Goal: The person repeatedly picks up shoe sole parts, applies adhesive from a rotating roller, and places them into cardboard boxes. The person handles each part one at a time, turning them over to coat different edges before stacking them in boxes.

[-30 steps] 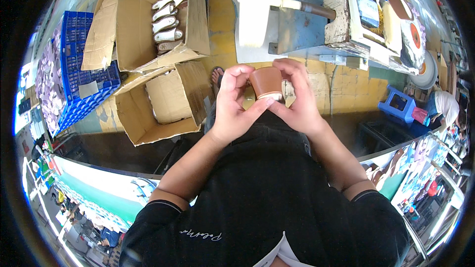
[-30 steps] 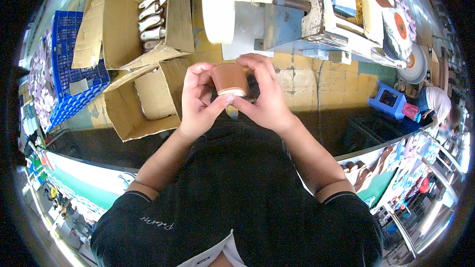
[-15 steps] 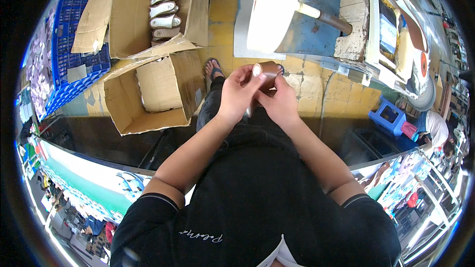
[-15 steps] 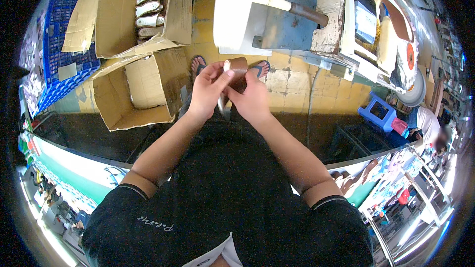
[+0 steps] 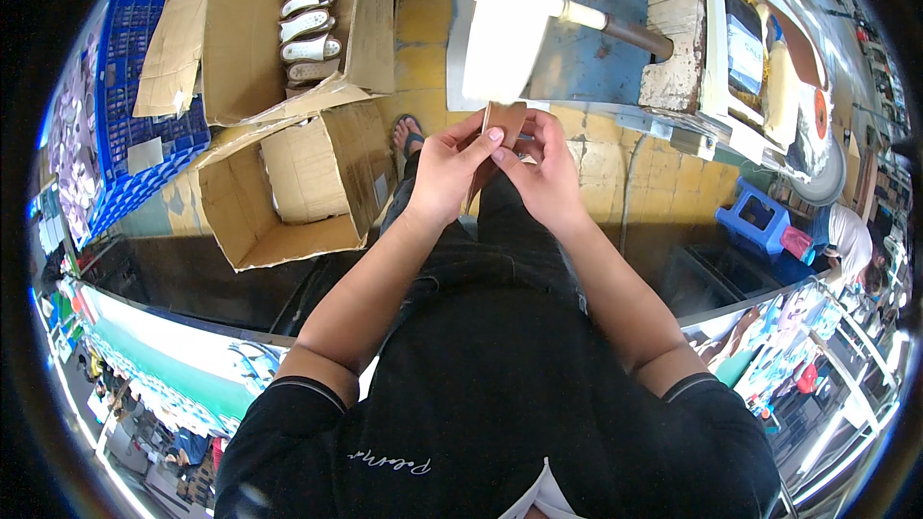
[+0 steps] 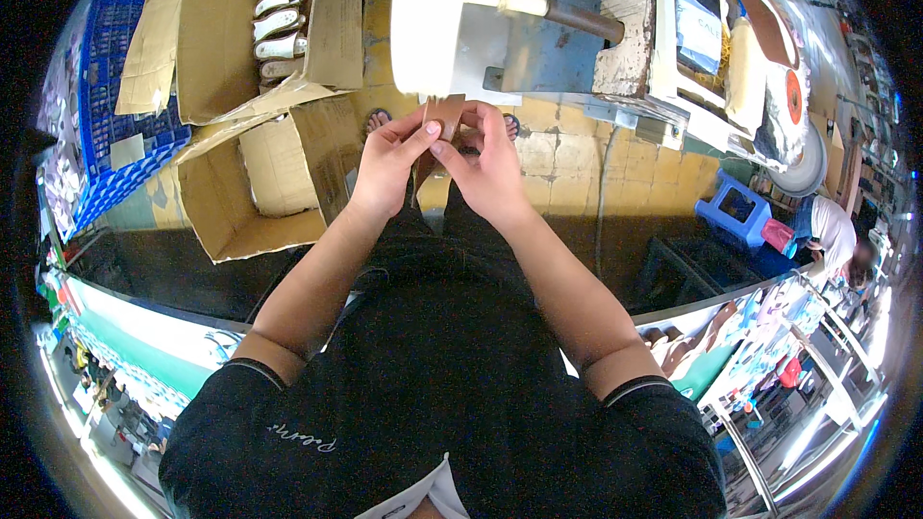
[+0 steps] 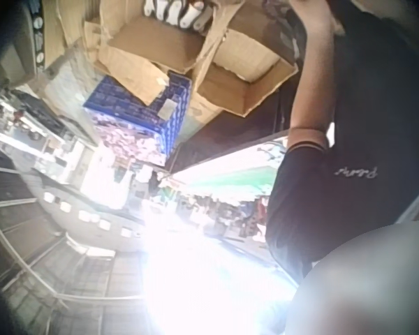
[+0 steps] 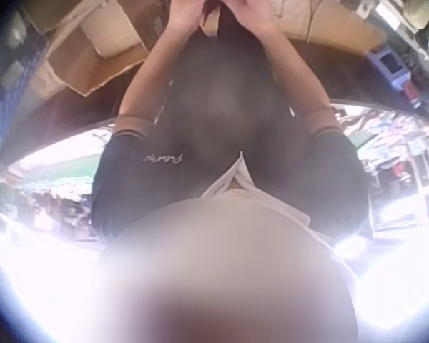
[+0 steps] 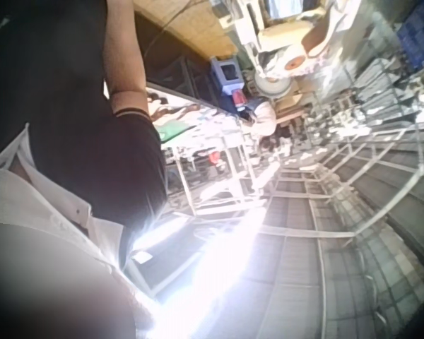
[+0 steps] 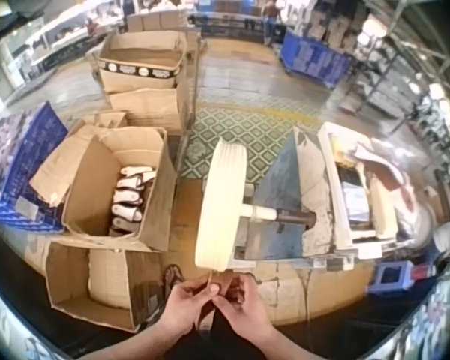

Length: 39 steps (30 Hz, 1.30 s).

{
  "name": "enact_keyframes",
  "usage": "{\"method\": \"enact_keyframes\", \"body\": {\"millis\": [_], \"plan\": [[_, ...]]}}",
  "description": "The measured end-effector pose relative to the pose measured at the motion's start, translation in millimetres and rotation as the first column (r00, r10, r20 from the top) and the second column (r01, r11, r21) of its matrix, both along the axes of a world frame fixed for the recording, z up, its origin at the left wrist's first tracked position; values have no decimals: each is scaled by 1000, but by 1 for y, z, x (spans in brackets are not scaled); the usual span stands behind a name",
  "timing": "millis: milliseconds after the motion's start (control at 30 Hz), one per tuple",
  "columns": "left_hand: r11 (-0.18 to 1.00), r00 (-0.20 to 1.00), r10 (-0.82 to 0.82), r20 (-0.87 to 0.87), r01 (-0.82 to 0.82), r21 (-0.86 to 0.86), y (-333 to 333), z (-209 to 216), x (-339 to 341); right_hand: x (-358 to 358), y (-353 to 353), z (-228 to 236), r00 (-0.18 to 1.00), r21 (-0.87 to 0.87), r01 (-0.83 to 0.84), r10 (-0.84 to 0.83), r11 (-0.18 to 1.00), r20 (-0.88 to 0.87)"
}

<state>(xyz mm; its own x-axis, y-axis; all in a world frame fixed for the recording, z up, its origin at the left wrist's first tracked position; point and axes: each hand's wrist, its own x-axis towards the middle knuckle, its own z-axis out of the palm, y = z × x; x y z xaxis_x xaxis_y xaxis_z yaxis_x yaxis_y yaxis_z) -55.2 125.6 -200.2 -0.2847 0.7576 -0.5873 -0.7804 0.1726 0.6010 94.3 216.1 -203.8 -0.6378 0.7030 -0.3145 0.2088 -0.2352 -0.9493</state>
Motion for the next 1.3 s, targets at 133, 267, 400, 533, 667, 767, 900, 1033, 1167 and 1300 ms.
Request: {"method": "enact_keyframes", "body": {"millis": [133, 267, 400, 533, 667, 767, 900, 1033, 1167, 1300], "plan": [[1000, 1000, -6, -14, 6, -7, 9, -3, -7, -9, 4, -13, 991, -202, 69, -91, 977, -98], [998, 994, -65, -86, 63, -21, 13, -5, -13, -11, 1, -14, 978, -260, 113, -154, 959, -144], [998, 996, -56, -64, 59, 32, 10, -2, -12, -6, -4, -2, 971, -222, 162, -196, 961, -139], [997, 1000, -8, 15, 7, 76, 8, -3, -9, -5, -6, 1, 973, -128, 176, -192, 976, -129], [997, 999, 8, 39, -6, -71, 12, -7, -9, -10, 0, -7, 980, -195, 179, -192, 964, -48], [998, 999, 7, 42, -4, -67, 13, -5, -10, -11, -1, -6, 977, -209, 192, -208, 959, -55], [1000, 999, 19, 32, -20, 24, 5, 9, -8, -5, -10, 10, 968, -157, 193, -214, 969, -132], [999, 997, 27, 66, -29, 25, 2, 13, -5, -3, -12, 15, 975, -156, 173, -191, 973, -112], [997, 998, 33, 45, -30, -70, 7, 2, -5, -9, -4, 2, 976, -265, 194, -214, 945, -49], [996, 999, -40, -2, 39, -80, 16, -7, -12, -14, 9, -8, 971, -430, 210, -239, 878, -14]]}}
